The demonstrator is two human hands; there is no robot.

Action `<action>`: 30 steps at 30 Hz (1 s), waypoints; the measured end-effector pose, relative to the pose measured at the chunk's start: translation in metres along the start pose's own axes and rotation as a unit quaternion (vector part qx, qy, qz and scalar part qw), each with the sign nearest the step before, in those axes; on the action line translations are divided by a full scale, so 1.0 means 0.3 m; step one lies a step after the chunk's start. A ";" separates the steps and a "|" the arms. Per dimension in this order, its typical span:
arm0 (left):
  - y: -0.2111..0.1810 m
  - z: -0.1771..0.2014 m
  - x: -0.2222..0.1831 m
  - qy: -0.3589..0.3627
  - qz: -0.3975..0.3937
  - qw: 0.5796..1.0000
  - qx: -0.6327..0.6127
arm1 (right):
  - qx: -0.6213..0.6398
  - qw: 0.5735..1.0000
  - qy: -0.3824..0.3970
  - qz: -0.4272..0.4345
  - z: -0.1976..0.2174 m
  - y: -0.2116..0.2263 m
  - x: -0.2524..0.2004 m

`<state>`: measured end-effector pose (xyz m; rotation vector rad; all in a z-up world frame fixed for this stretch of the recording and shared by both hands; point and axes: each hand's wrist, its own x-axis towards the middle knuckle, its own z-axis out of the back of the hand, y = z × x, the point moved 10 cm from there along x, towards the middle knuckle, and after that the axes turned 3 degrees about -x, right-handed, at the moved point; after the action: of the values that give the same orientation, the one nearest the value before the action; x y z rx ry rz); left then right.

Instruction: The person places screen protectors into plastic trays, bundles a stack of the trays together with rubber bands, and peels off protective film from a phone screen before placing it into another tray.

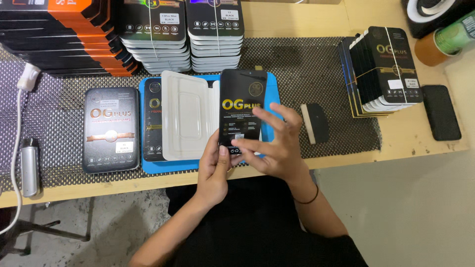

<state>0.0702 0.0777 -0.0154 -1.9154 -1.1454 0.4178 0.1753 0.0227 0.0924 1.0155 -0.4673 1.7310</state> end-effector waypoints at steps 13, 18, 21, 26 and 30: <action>0.004 -0.043 -0.026 0.042 0.019 0.999 -0.019 | 0.000 0.996 -0.040 -0.085 0.108 -0.206 0.236; -0.022 -0.034 -0.022 0.033 0.042 0.998 0.012 | 0.165 0.967 -0.032 -0.190 0.117 -0.227 0.184; -0.015 -0.027 -0.025 0.035 0.050 0.998 0.026 | 0.264 0.915 -0.003 -0.306 0.074 -0.258 0.105; 0.004 -0.036 -0.034 0.041 0.072 0.996 0.020 | 0.355 0.846 0.067 -0.391 -0.010 -0.294 -0.103; -0.071 -0.115 -0.028 0.097 0.044 0.987 0.122 | 0.396 0.787 0.064 -0.468 -0.026 -0.310 -0.220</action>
<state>0.0760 0.0586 0.0209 -1.7540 -0.8446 0.3914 0.2637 0.0269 0.0202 1.3542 0.8457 1.0025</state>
